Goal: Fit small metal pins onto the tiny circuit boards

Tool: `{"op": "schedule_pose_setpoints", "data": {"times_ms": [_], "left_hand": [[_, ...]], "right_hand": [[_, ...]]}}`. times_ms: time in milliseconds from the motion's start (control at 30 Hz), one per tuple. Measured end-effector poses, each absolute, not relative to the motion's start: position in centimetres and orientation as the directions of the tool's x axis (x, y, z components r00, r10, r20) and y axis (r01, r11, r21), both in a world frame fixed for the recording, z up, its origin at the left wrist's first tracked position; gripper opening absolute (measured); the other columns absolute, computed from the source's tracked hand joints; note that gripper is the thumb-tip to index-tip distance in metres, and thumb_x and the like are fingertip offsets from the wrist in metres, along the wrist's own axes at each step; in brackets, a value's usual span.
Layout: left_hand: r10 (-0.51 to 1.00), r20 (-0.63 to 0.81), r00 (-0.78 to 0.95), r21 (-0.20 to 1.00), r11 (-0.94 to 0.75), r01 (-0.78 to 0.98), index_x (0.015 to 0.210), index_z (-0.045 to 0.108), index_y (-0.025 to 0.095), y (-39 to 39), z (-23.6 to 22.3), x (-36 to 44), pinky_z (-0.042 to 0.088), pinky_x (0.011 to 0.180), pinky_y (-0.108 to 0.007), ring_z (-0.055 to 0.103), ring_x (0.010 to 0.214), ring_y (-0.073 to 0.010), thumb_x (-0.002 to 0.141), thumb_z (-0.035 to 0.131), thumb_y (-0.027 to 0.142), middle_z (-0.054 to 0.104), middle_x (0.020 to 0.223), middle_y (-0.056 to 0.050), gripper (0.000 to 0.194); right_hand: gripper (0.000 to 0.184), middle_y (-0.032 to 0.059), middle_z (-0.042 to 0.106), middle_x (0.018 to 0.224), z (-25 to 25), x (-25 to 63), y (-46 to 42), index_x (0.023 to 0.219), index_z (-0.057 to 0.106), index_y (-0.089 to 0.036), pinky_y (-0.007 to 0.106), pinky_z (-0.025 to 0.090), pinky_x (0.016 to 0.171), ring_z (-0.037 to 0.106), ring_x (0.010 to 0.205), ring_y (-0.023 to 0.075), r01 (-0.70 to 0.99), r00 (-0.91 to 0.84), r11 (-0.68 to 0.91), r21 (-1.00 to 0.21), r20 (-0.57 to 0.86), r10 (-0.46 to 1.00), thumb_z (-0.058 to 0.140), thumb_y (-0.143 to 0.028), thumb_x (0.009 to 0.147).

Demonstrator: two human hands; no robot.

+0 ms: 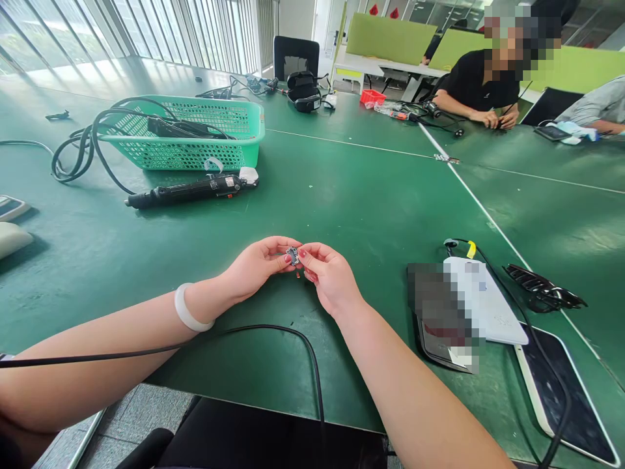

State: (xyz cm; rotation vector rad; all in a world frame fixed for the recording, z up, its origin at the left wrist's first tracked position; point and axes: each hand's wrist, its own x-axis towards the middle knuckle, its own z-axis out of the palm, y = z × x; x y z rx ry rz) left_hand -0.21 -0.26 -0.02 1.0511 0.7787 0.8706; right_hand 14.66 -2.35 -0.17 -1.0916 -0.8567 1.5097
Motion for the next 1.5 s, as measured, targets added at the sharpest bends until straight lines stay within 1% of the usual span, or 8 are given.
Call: {"op": "schedule_pose_setpoints", "data": {"times_ms": [767, 900, 1033, 1133, 1200, 1267, 1367, 1500], "left_hand": [[0.884, -0.072, 0.461, 0.965, 0.178, -0.191, 0.111, 0.068, 0.018, -0.2, -0.4, -0.6, 0.047, 0.093, -0.037, 0.065, 0.085, -0.0150, 0.073, 0.071, 0.027, 0.072, 0.100, -0.006, 0.038], [0.886, -0.079, 0.458, 0.979, 0.157, -0.134, 0.112, 0.067, 0.018, -0.2, -0.5, -0.7, 0.049, 0.089, -0.036, 0.065, 0.080, -0.0142, 0.072, 0.072, 0.026, 0.073, 0.091, -0.005, 0.041], [0.883, -0.067, 0.465, 0.983, 0.137, -0.118, 0.106, 0.069, 0.014, -0.4, 0.1, -0.6, 0.051, 0.081, -0.033, 0.063, 0.073, -0.0124, 0.074, 0.070, 0.025, 0.072, 0.082, -0.005, 0.034], [0.875, -0.081, 0.477, 0.976, 0.166, -0.140, 0.101, 0.070, 0.012, -0.5, 0.8, -0.6, 0.052, 0.077, -0.031, 0.064, 0.071, -0.0114, 0.074, 0.070, 0.021, 0.071, 0.081, -0.005, 0.028], [0.887, -0.119, 0.446, 0.967, 0.205, -0.149, 0.097, 0.069, 0.011, -0.3, 1.2, -0.6, 0.052, 0.076, -0.030, 0.064, 0.069, -0.0111, 0.073, 0.069, 0.017, 0.070, 0.077, -0.004, 0.024], [0.900, -0.165, 0.403, 0.956, 0.246, -0.159, 0.094, 0.069, 0.010, -0.1, 1.2, -0.8, 0.052, 0.076, -0.030, 0.064, 0.067, -0.0108, 0.073, 0.069, 0.013, 0.069, 0.075, -0.004, 0.022], [0.908, -0.221, 0.356, 0.936, 0.300, -0.185, 0.095, 0.068, 0.010, 0.3, 0.9, -1.1, 0.051, 0.080, -0.031, 0.065, 0.068, -0.0105, 0.075, 0.066, 0.010, 0.069, 0.079, -0.004, 0.020], [0.901, -0.275, 0.336, 0.912, 0.355, -0.207, 0.098, 0.067, 0.011, 0.4, 0.6, -1.2, 0.051, 0.085, -0.031, 0.067, 0.073, -0.0111, 0.079, 0.063, 0.009, 0.069, 0.085, -0.005, 0.020]], "right_hand": [[0.029, -0.0054, 0.052, 0.060, 0.1, 14.4, -2.7, 0.069, 0.060, -0.019, 0.023, 0.024, 0.047, 0.035, 0.049, 0.0044, -0.272, 0.030, -0.171, -0.947, -0.186, 0.982, 0.080, -0.036, 0.056], [0.030, -0.0055, 0.052, 0.056, 0.2, 14.3, -2.7, 0.068, 0.061, -0.018, 0.022, 0.022, 0.046, 0.033, 0.047, 0.0041, -0.248, 0.031, -0.169, -0.954, -0.183, 0.983, 0.080, -0.036, 0.055], [0.032, -0.0033, 0.054, 0.060, 0.5, 14.7, -2.6, 0.068, 0.060, -0.017, 0.022, 0.022, 0.046, 0.042, 0.052, 0.0063, -0.224, -0.074, -0.248, -0.943, -0.237, 0.969, 0.081, -0.038, 0.055], [0.031, -0.0052, 0.048, 0.057, 0.6, 15.9, -2.3, 0.068, 0.059, -0.018, 0.022, 0.022, 0.046, 0.037, 0.051, 0.0057, -0.213, -0.168, -0.282, -0.935, -0.250, 0.954, 0.080, -0.039, 0.058], [0.029, -0.0062, 0.045, 0.056, 0.6, 17.0, -2.1, 0.071, 0.060, -0.019, 0.023, 0.022, 0.047, 0.032, 0.049, 0.0054, -0.128, -0.110, -0.198, -0.972, -0.184, 0.977, 0.077, -0.041, 0.062], [0.026, -0.0044, 0.050, 0.062, 0.6, 18.2, -2.0, 0.074, 0.063, -0.020, 0.024, 0.026, 0.049, 0.035, 0.051, 0.0064, 0.111, -0.011, -0.067, -0.992, -0.069, 0.998, 0.074, -0.042, 0.065], [0.020, -0.0027, 0.055, 0.065, 0.6, 19.3, -1.9, 0.082, 0.068, -0.022, 0.027, 0.032, 0.053, 0.039, 0.053, 0.0085, 0.523, -0.015, 0.005, -0.852, -0.003, 1.000, 0.070, -0.038, 0.070], [0.018, -0.0016, 0.057, 0.070, 0.2, 19.2, -2.0, 0.087, 0.070, -0.025, 0.028, 0.035, 0.056, 0.043, 0.056, 0.0107, 0.749, -0.125, 0.077, -0.658, -0.026, 0.992, 0.067, -0.030, 0.070]]}}
